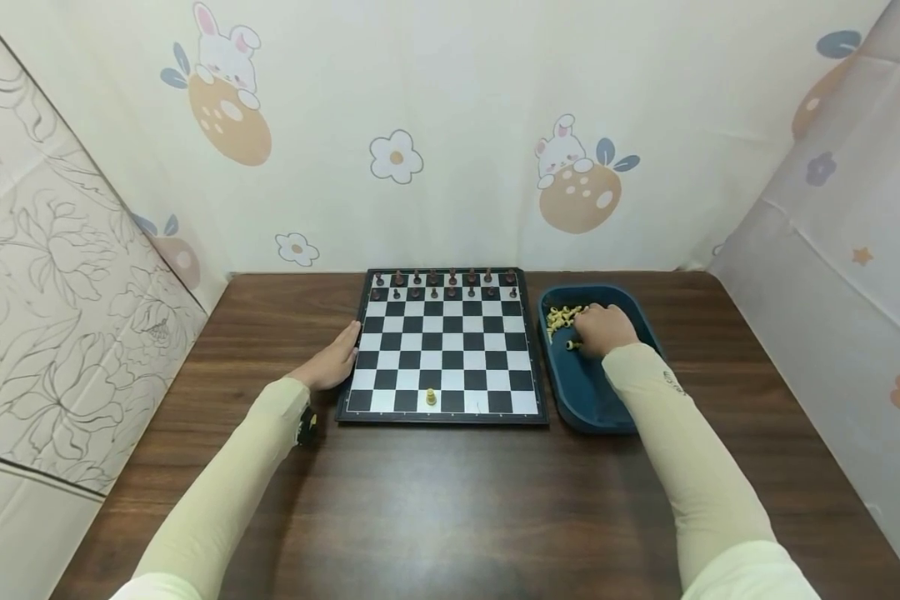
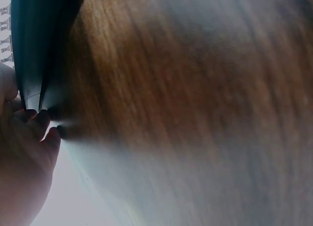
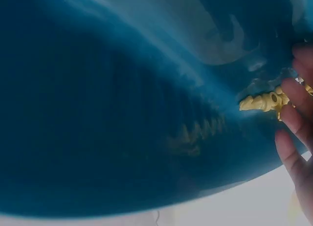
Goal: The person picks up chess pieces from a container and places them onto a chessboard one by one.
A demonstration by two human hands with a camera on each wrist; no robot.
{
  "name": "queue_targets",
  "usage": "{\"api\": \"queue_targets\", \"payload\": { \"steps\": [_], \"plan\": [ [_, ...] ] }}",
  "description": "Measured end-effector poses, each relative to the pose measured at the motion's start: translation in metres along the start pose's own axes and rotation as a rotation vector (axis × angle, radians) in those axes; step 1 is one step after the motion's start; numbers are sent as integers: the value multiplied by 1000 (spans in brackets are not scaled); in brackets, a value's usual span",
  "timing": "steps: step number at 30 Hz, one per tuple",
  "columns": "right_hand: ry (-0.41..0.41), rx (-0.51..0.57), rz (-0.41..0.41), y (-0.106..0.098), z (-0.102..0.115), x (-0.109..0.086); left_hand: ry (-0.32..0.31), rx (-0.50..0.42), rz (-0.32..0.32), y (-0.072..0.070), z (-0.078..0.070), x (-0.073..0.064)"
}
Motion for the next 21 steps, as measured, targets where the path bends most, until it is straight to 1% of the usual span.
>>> {"api": "queue_targets", "payload": {
  "steps": [3, 6, 10, 14, 18, 21],
  "plan": [
    [-3, 7, 0, 0, 2, 2, -2, 3, 0, 0, 0, 0],
    [1, 9, 5, -1, 4, 4, 10, 5, -5, 0, 0, 0],
    [11, 6, 7, -2, 3, 2, 19, 0, -10, 1, -2, 1],
    [8, 7, -7, -5, 1, 1, 8, 2, -5, 2, 0, 1],
    [1, 17, -19, -10, 1, 0, 4, 0, -1, 2, 0, 1],
    [1, 28, -25, -16, 1, -3, 15, -4, -7, 1, 0, 1]
  ]
}}
Point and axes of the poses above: each hand's wrist, its own x-axis towards the middle knuckle, its own y-axis out of the palm, z = x × y, the point moved 7 cm from there along x, towards the middle knuckle, and after that the axes turned 6 degrees about -z, right-handed, at the moved point
